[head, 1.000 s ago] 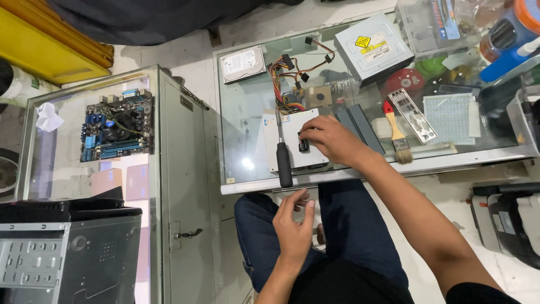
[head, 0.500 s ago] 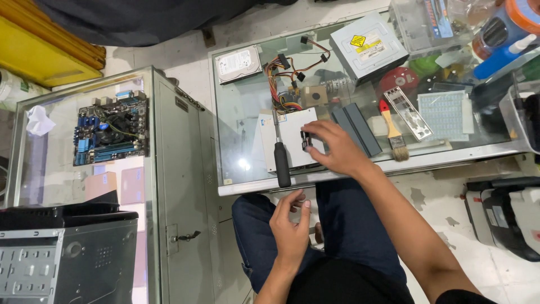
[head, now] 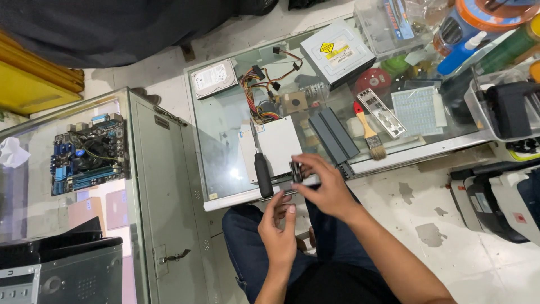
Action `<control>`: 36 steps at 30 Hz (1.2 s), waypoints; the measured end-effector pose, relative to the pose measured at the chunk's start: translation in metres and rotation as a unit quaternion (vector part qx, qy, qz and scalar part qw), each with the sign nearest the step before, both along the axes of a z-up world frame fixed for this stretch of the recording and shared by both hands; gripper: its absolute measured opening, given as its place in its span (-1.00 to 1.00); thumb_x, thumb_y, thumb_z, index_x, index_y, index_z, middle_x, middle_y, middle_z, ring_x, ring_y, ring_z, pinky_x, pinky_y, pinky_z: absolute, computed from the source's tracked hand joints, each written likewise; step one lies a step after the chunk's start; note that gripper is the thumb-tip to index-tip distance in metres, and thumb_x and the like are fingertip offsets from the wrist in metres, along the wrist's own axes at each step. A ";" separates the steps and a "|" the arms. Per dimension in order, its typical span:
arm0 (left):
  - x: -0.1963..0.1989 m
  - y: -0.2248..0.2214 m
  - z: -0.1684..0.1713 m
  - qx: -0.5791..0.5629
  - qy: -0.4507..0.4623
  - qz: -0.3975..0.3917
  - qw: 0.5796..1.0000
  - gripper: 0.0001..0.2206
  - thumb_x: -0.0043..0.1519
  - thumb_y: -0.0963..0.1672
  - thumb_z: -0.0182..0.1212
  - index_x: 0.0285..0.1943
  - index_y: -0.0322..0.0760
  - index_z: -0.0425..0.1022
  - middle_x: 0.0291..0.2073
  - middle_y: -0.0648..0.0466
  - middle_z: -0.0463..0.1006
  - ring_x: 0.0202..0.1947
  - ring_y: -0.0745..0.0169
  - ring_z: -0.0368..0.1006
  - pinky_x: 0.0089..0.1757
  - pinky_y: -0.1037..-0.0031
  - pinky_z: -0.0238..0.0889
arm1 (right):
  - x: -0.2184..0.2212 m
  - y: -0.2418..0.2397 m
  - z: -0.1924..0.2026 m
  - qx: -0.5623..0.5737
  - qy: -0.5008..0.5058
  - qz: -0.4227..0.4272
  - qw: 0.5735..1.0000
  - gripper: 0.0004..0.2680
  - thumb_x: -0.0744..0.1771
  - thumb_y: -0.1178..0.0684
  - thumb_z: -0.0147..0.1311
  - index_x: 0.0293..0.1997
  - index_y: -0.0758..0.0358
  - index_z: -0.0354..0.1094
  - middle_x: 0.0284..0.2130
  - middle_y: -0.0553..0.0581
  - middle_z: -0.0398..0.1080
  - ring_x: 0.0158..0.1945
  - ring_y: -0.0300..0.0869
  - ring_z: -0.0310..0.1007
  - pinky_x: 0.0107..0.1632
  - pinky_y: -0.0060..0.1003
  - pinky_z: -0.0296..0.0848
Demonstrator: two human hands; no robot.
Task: Repairing a computer power supply unit by unscrewing the casing and then reassembling it using a screwdriver.
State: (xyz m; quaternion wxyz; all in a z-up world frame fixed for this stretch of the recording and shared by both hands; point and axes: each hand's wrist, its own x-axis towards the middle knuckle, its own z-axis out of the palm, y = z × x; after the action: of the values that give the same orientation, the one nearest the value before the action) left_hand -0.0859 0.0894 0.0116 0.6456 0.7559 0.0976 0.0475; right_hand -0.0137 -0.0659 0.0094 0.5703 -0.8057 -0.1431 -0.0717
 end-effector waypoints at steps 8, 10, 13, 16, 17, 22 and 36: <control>0.003 -0.013 -0.004 -0.101 0.054 -0.029 0.993 -0.59 0.22 -0.11 0.31 0.27 -0.28 0.52 0.03 0.01 0.65 -0.06 0.29 0.56 -0.01 0.48 0.46 | -0.074 -0.005 -0.006 0.011 0.018 0.040 0.999 -0.63 0.35 0.19 0.11 0.36 0.22 0.23 0.31 0.19 0.33 0.31 -0.01 0.39 0.15 -0.22 0.51; 0.000 -0.016 -0.010 -0.116 0.057 -0.028 0.991 -0.66 0.22 -0.12 0.32 0.16 -0.33 0.59 -0.03 0.00 0.67 -0.04 0.23 0.59 -0.01 0.45 0.47 | -0.081 -0.007 -0.010 0.007 0.034 0.024 0.999 -0.64 0.37 0.15 0.08 0.35 0.24 0.22 0.31 0.21 0.33 0.34 -0.02 0.39 0.23 -0.21 0.48; -0.003 -0.018 -0.016 -0.190 0.072 -0.016 0.979 -0.67 0.19 -0.15 0.35 0.13 -0.38 0.59 -0.09 -0.07 0.67 -0.03 0.19 0.60 0.02 0.44 0.50 | -0.084 -0.008 -0.018 0.121 0.038 -0.097 0.987 -0.72 0.31 0.21 0.20 0.15 0.29 0.37 0.04 0.23 0.44 0.08 -0.07 0.55 0.12 -0.31 0.57; -0.006 -0.018 -0.013 -0.204 0.083 -0.012 0.975 -0.66 0.16 -0.17 0.38 0.13 -0.36 0.58 -0.11 -0.05 0.64 -0.03 0.24 0.57 0.01 0.48 0.49 | -0.085 -0.012 -0.014 0.170 0.040 -0.100 0.980 -0.76 0.30 0.29 0.19 0.06 0.37 0.36 -0.06 0.28 0.52 0.08 -0.03 0.60 0.19 -0.27 0.60; -0.006 -0.017 -0.011 -0.212 0.079 -0.014 0.974 -0.65 0.15 -0.16 0.40 0.12 -0.37 0.57 -0.12 -0.06 0.64 -0.05 0.22 0.57 0.00 0.47 0.49 | -0.085 -0.013 -0.013 0.176 0.054 -0.088 0.979 -0.74 0.30 0.28 0.20 0.10 0.35 0.34 -0.04 0.29 0.52 0.11 -0.02 0.60 0.21 -0.25 0.58; -0.005 -0.010 0.000 -0.200 0.032 -0.052 0.978 -0.59 0.17 -0.14 0.39 0.21 -0.34 0.52 0.05 -0.18 0.64 0.13 0.05 0.57 0.05 0.42 0.50 | -0.083 -0.017 -0.012 0.171 0.083 -0.081 0.978 -0.74 0.30 0.22 0.22 0.10 0.33 0.34 -0.09 0.26 0.57 0.07 -0.05 0.63 0.16 -0.28 0.62; -0.014 0.006 -0.021 -0.154 0.090 -0.154 0.972 -0.71 0.14 -0.21 0.43 0.04 -0.41 0.59 -0.12 -0.05 0.66 -0.11 0.20 0.62 -0.08 0.48 0.55 | -0.091 -0.011 -0.021 0.062 0.071 -0.084 0.992 -0.80 0.29 0.13 0.25 0.00 0.23 0.48 -0.22 0.08 0.54 -0.16 -0.22 0.56 -0.13 -0.41 0.51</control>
State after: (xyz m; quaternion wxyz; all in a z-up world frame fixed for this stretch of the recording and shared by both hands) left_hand -0.1001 0.0955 -0.0099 0.7425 0.6543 0.0445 -0.1364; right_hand -0.1047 -0.0769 -0.0121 0.6195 -0.7813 -0.0289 -0.0704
